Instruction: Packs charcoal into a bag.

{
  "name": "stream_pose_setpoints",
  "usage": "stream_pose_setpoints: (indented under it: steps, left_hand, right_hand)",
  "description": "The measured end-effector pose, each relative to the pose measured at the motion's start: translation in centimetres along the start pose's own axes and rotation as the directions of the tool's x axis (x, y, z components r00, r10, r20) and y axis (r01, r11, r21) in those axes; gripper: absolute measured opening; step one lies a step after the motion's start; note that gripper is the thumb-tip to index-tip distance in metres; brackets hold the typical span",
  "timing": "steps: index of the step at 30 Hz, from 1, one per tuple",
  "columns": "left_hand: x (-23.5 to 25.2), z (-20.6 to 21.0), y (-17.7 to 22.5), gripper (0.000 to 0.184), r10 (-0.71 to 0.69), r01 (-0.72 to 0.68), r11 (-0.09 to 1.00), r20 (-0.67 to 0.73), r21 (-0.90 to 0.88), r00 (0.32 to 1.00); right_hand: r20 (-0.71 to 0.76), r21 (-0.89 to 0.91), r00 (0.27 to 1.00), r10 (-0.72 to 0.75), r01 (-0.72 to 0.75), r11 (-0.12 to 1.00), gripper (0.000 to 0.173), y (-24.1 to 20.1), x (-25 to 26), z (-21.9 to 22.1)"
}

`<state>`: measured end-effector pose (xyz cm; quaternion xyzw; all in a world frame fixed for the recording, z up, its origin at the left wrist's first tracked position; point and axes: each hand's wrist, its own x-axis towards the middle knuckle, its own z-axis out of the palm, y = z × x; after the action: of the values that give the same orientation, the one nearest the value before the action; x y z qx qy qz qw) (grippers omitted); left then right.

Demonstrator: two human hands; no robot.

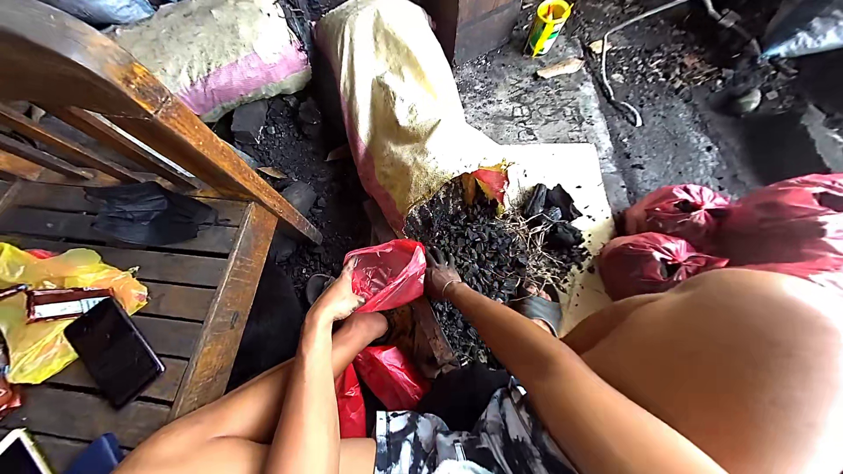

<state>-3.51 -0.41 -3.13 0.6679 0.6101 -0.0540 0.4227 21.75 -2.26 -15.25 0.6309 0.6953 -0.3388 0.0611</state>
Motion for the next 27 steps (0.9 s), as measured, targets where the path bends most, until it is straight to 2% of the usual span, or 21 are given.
stream_pose_setpoints:
  steps: [3, 10, 14, 18, 20, 24, 27]
  left_hand:
    - [0.0, 0.0, 0.2, 0.107, -0.008, 0.008, 1.0, -0.008, -0.013, 1.0]
    - [0.0, 0.3, -0.1, 0.107, -0.019, 0.019, 1.0, -0.025, 0.011, 1.0]
    - [-0.1, 0.6, 0.6, 0.108, -0.024, 0.024, 0.999, -0.014, 0.023, 1.0]
    - [0.2, 0.8, 1.4, 0.108, -0.005, 0.005, 1.0, -0.009, -0.006, 1.0]
    - [0.3, 0.9, 1.6, 0.108, 0.001, -0.001, 1.0, -0.009, -0.007, 1.0]
    - [0.0, 1.0, 1.8, 0.109, 0.007, -0.007, 1.0, -0.005, 0.002, 1.0]
    - [-0.2, 1.1, 2.7, 0.108, 0.038, -0.039, 0.999, 0.022, 0.021, 0.999]
  right_hand:
    - [-0.007, -0.054, 1.0, 0.026, -0.027, 0.998, 0.058, -0.1, -0.7, 0.2]
    - [-0.01, -0.071, 0.999, 0.049, -0.049, 0.996, 0.063, 0.7, -0.7, -0.8]
    - [-0.083, -0.076, 0.991, 0.106, -0.112, 0.991, 0.06, 1.8, -0.5, -1.2]
    - [-0.083, -0.144, 0.992, 0.095, -0.106, 0.984, 0.068, 2.9, -0.8, -0.8]
    - [-0.056, -0.144, 0.995, 0.082, -0.089, 0.986, 0.058, 2.9, -1.1, -0.5]
    - [-0.107, -0.063, 0.988, 0.113, -0.12, 0.991, 0.044, 3.0, -1.4, 0.2]
    - [-0.232, 0.217, 0.944, 0.233, -0.183, 0.959, 0.037, 3.7, -1.6, -2.2]
